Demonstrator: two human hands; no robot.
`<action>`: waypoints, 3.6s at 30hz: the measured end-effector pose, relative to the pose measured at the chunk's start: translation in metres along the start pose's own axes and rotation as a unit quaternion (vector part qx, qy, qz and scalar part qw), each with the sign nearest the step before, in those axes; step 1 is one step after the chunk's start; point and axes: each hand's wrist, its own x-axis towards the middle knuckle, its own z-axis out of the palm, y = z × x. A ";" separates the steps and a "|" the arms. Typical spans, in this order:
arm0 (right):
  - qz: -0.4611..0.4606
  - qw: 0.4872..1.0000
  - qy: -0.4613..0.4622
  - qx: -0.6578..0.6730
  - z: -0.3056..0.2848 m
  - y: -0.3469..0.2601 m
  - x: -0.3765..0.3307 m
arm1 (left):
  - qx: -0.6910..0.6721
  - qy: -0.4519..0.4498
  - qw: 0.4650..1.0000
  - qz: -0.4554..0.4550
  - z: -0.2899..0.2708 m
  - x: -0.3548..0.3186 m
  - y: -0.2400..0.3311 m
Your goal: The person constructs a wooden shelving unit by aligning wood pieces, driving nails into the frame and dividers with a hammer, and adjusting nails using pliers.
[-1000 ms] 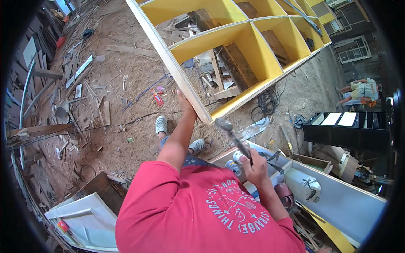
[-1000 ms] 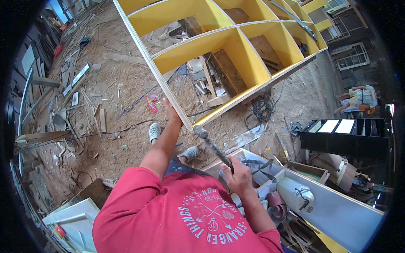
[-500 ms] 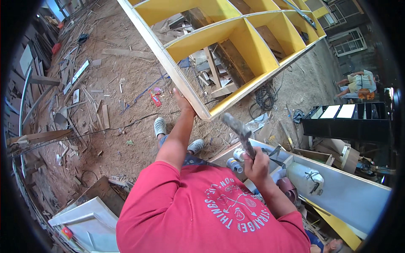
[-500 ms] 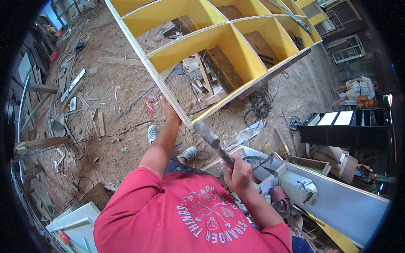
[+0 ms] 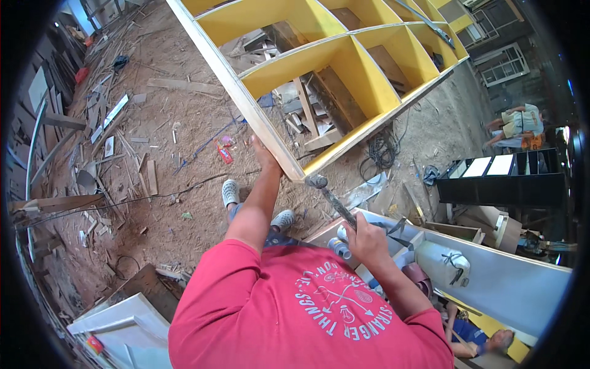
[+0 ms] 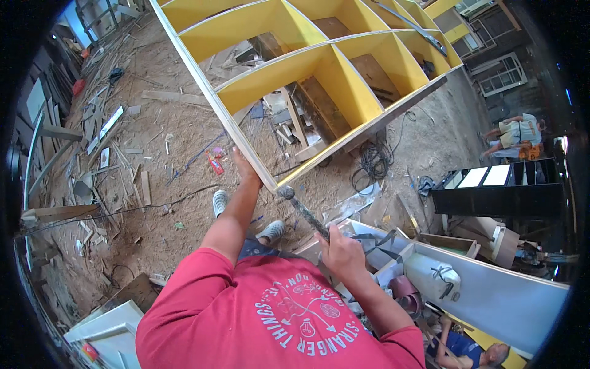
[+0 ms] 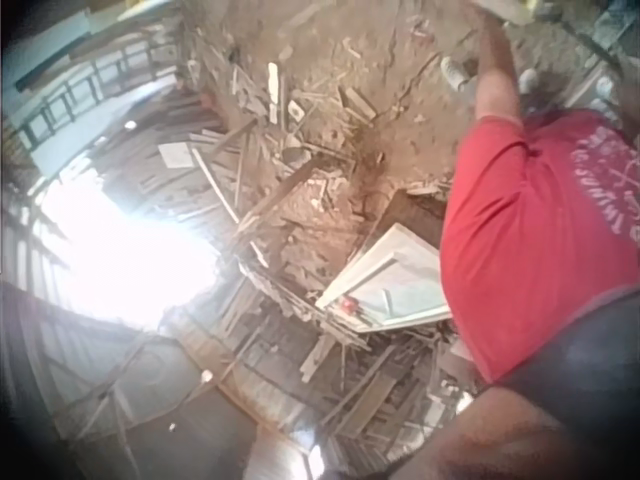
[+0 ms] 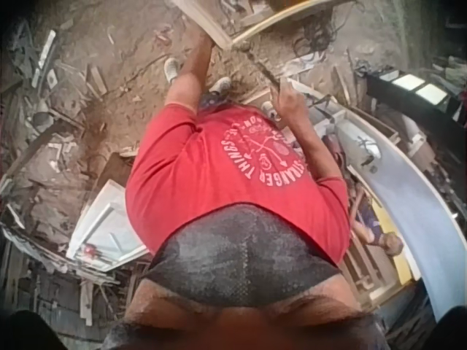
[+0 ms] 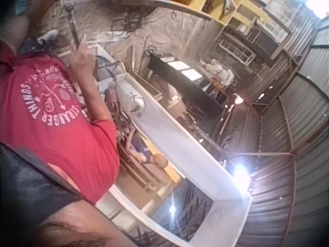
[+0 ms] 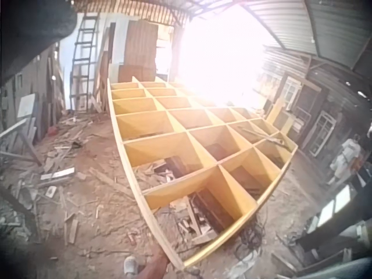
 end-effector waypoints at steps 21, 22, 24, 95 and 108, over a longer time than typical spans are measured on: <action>0.066 0.911 0.142 0.381 -0.011 -0.036 0.022 | 0.233 -0.014 0.956 0.181 -0.087 0.031 0.041; 0.066 0.909 0.152 0.381 -0.008 -0.036 0.025 | 0.183 -0.036 0.969 0.160 -0.080 0.012 0.048; 0.051 0.906 0.191 0.374 -0.004 -0.031 0.033 | 0.124 -0.102 0.979 0.127 -0.044 -0.062 0.061; 0.263 0.766 0.312 0.496 0.053 -0.097 0.202 | 0.551 -0.453 0.503 0.488 0.175 -0.038 0.245; -0.124 0.907 0.280 0.291 0.025 -0.163 0.289 | 0.608 -0.427 0.476 0.471 0.172 -0.029 0.250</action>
